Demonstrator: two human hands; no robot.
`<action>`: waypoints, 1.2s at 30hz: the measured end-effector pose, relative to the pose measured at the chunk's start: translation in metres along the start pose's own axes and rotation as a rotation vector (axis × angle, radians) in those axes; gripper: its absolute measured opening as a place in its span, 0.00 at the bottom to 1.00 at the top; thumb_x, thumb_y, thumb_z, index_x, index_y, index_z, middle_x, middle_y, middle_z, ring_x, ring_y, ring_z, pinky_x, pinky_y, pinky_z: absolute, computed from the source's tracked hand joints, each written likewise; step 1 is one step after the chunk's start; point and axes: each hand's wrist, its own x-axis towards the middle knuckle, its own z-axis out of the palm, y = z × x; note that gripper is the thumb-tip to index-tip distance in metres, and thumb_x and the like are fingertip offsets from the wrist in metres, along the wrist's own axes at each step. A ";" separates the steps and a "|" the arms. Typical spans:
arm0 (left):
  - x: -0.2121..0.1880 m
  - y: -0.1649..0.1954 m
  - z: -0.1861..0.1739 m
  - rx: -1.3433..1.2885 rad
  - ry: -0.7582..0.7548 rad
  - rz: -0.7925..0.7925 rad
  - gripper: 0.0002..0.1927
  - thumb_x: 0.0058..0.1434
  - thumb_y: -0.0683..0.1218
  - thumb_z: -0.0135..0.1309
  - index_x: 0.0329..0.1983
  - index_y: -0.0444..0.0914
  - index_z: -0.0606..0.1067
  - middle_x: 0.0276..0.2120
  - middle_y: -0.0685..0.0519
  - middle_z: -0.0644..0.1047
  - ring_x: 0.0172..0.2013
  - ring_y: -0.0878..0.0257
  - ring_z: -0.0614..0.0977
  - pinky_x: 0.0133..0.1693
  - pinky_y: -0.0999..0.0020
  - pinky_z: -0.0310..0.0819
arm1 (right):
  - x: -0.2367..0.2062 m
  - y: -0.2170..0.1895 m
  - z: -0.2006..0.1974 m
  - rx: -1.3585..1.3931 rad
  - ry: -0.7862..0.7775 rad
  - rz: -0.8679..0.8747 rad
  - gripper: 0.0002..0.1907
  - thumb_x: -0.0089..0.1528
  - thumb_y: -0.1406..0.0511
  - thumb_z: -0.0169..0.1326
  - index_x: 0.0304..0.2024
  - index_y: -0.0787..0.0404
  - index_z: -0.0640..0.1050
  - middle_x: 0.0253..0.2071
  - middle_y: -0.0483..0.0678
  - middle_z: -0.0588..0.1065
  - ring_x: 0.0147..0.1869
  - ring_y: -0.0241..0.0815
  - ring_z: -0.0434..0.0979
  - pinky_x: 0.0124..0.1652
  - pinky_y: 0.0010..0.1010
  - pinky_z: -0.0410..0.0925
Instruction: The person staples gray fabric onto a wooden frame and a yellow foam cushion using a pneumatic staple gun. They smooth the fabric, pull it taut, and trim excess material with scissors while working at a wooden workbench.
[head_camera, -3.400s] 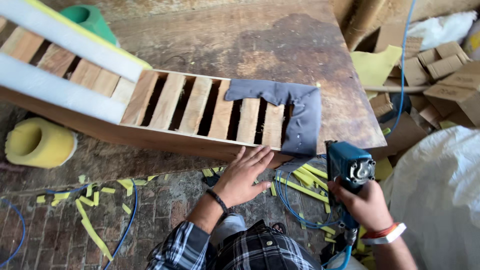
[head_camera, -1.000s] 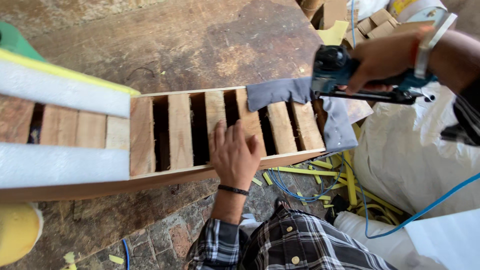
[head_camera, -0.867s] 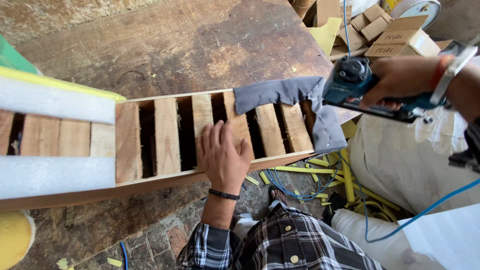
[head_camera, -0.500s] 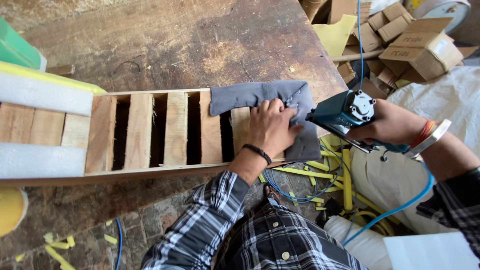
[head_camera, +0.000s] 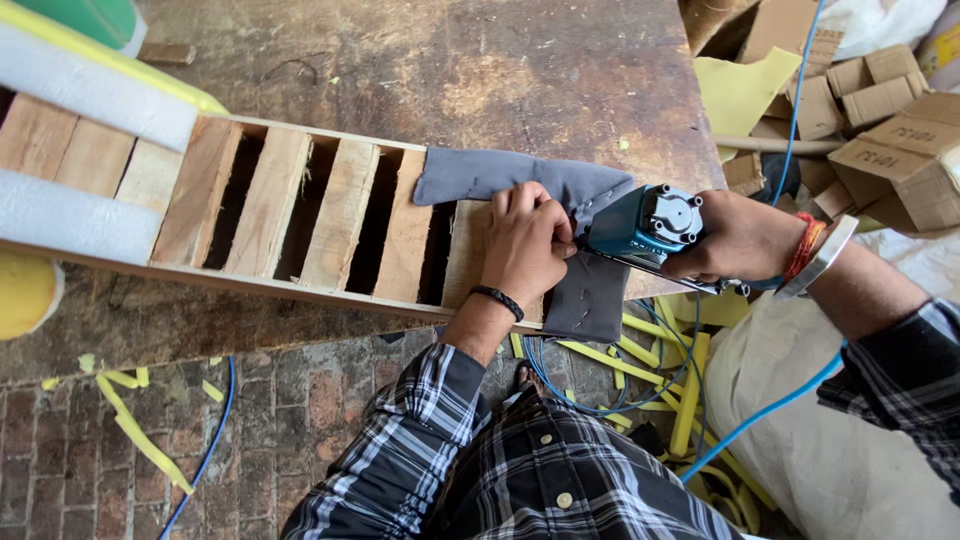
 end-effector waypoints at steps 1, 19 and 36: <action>0.000 -0.001 0.000 -0.007 0.003 -0.007 0.11 0.45 0.41 0.70 0.23 0.44 0.76 0.45 0.55 0.71 0.53 0.51 0.69 0.56 0.52 0.61 | 0.002 -0.006 -0.004 -0.040 -0.024 0.023 0.14 0.51 0.62 0.66 0.32 0.67 0.81 0.20 0.53 0.79 0.24 0.41 0.78 0.29 0.38 0.72; 0.005 -0.036 0.018 -0.416 0.356 0.007 0.18 0.51 0.27 0.44 0.35 0.40 0.76 0.37 0.55 0.80 0.43 0.59 0.79 0.44 0.62 0.72 | 0.010 -0.044 -0.023 -0.217 -0.005 0.258 0.14 0.56 0.56 0.66 0.30 0.60 0.84 0.15 0.50 0.77 0.19 0.43 0.77 0.28 0.38 0.71; -0.002 -0.034 0.011 -0.561 0.341 0.027 0.16 0.50 0.31 0.41 0.36 0.37 0.76 0.38 0.51 0.81 0.43 0.56 0.80 0.45 0.62 0.74 | -0.010 -0.122 0.014 -0.319 -0.175 0.403 0.16 0.57 0.58 0.64 0.26 0.66 0.83 0.19 0.49 0.79 0.21 0.42 0.78 0.26 0.34 0.71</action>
